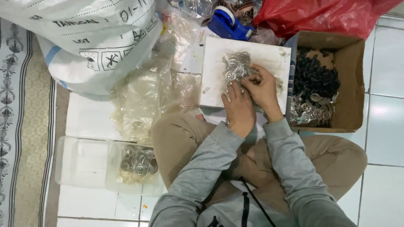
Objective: The person sits on the floor and packs small metal hardware pieces into clear plastic bags. They gather the pieces from a white box, place them into bags, and set the filled bags aside. The process is repeated multiple times with different batches of hardware.
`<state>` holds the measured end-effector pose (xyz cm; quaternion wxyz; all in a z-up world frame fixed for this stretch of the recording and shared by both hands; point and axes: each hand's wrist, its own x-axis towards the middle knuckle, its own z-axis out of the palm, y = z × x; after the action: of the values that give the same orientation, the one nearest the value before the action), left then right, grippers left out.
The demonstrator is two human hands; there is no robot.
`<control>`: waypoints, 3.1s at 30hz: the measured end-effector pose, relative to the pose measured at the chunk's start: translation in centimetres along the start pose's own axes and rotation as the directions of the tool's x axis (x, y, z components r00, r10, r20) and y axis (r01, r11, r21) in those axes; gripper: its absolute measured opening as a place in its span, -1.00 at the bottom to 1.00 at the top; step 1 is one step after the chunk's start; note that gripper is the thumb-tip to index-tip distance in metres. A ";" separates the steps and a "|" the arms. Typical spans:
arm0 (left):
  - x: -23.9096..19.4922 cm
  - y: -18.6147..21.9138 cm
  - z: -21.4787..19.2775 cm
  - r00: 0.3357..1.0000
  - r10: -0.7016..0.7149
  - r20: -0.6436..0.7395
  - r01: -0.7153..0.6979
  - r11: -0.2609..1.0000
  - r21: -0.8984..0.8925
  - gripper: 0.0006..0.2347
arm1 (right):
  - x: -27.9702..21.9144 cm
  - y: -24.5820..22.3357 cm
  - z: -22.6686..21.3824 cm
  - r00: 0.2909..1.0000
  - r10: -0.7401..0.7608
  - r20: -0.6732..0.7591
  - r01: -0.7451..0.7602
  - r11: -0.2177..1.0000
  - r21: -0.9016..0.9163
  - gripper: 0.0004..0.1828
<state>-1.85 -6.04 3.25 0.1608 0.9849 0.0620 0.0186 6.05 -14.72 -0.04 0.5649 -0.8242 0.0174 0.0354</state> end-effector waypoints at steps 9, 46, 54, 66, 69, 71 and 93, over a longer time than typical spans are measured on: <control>0.1 0.0 0.3 0.993 -0.042 0.110 0.025 0.988 0.153 -0.63 | 0.4 -0.7 1.3 0.991 -0.132 -0.039 0.105 0.907 -0.408 -0.47; 3.8 -3.0 3.8 0.889 0.292 -0.354 -0.367 0.915 -0.166 -0.91 | -3.6 -1.4 -3.5 0.970 -0.243 -0.025 0.233 0.951 -0.205 -0.04; 8.4 -8.6 12.6 0.969 -0.102 0.223 0.245 0.409 -0.879 -0.78 | -0.6 -1.0 -8.0 0.952 -0.067 0.300 0.114 0.983 -0.143 -0.76; 5.1 -4.4 1.7 0.911 -0.195 0.364 0.412 0.467 -0.782 -0.69 | -0.8 2.2 -6.4 0.987 0.159 -0.031 -0.156 0.984 0.082 -0.19; 4.9 -4.1 -0.6 0.928 -0.191 0.319 0.371 0.419 -0.828 -0.74 | -0.2 4.3 -5.9 0.984 0.076 -0.164 -0.061 0.993 0.100 -0.30; 5.5 -4.1 0.0 0.936 -0.192 0.296 0.352 0.467 -0.811 -0.76 | -0.1 3.6 -5.5 0.979 0.075 -0.189 -0.084 0.996 -0.042 -0.32; -13.5 -23.7 -16.0 0.757 -0.619 -0.209 0.067 0.392 -0.918 -0.76 | -10.5 -21.0 16.1 0.760 -0.446 0.473 0.441 0.888 0.129 -0.59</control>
<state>-18.86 19.57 10.66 0.6129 0.6766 0.2977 0.2793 -3.65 7.71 14.51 0.5467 -0.7656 -0.3213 0.1082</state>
